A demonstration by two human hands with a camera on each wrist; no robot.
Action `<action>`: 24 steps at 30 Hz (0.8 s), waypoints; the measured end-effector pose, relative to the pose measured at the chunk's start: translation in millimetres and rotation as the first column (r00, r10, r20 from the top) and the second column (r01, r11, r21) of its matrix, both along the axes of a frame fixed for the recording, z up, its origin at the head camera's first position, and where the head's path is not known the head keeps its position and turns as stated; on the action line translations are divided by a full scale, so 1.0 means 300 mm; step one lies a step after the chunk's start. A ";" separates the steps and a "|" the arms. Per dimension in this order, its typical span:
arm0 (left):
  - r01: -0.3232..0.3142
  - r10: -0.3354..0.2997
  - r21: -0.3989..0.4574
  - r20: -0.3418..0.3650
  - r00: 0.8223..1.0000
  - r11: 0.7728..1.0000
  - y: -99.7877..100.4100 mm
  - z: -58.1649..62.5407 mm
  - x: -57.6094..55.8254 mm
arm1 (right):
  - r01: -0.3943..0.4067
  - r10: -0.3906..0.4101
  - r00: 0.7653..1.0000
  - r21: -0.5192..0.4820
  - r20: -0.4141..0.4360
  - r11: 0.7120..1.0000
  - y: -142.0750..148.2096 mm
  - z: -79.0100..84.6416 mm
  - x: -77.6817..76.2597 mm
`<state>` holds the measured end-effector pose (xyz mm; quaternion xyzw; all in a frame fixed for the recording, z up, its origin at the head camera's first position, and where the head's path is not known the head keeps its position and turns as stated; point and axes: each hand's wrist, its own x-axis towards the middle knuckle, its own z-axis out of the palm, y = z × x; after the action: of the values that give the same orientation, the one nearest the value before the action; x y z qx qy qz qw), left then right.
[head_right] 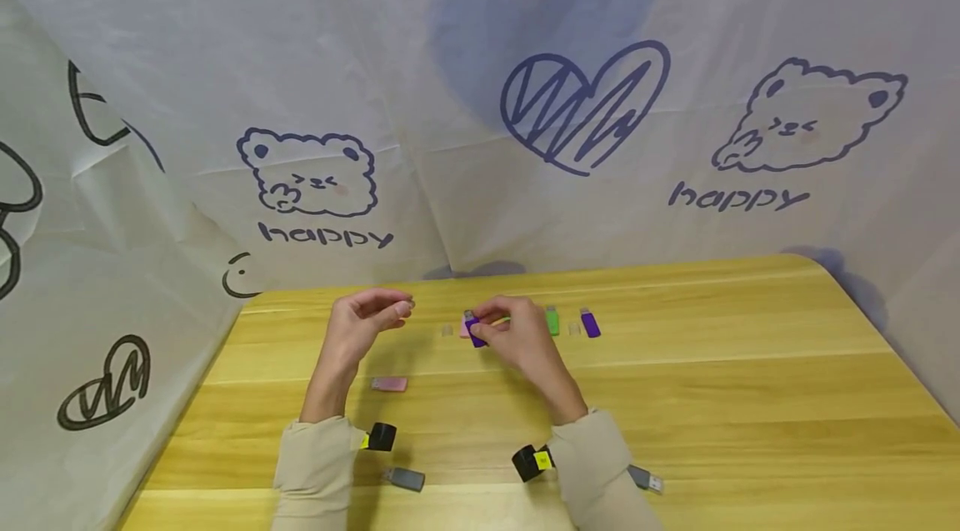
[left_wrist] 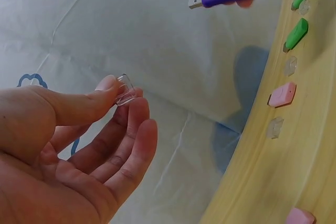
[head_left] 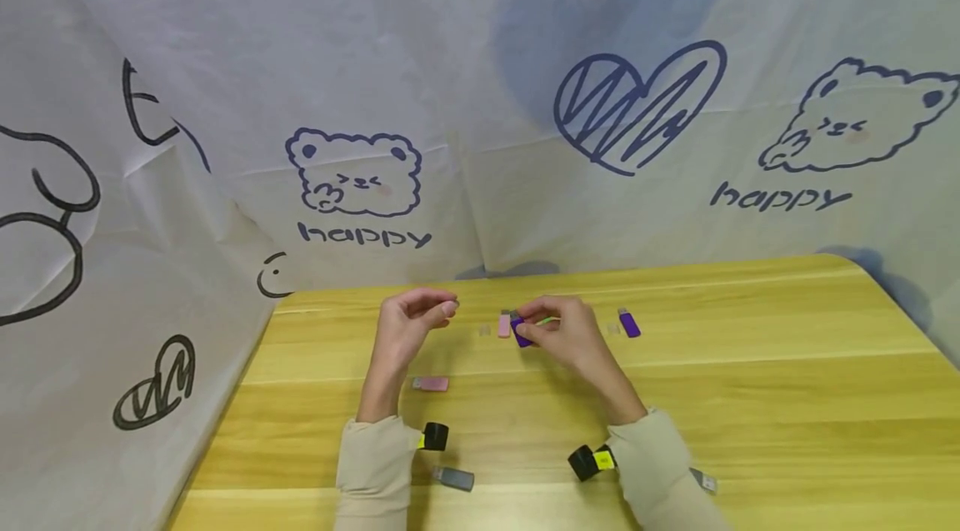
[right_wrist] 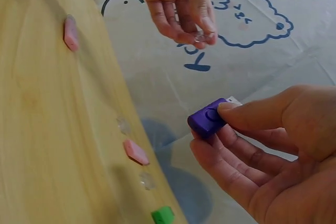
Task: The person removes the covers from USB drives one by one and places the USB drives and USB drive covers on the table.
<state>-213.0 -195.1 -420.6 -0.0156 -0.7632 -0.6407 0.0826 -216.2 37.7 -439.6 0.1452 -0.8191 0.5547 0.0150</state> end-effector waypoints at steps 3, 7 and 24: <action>-0.002 0.002 -0.013 0.013 1.000 1.000 -0.004 -0.003 -0.002 | 0.007 -0.007 1.000 -0.022 0.030 1.000 -0.023 -0.016 -0.007; 0.005 -0.003 -0.047 0.030 1.000 0.999 -0.011 -0.012 -0.005 | 0.050 -0.050 0.996 0.005 0.076 0.999 -0.055 -0.040 -0.014; 0.093 -0.085 -0.110 0.079 0.993 0.990 0.003 -0.039 -0.003 | 0.080 -0.101 0.983 0.142 0.152 0.987 -0.096 -0.152 -0.010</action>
<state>-214.0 -194.1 -432.4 -0.0304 -0.7994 -0.5995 0.0244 -219.1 9.0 -485.2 0.0637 -0.8593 0.5063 -0.0350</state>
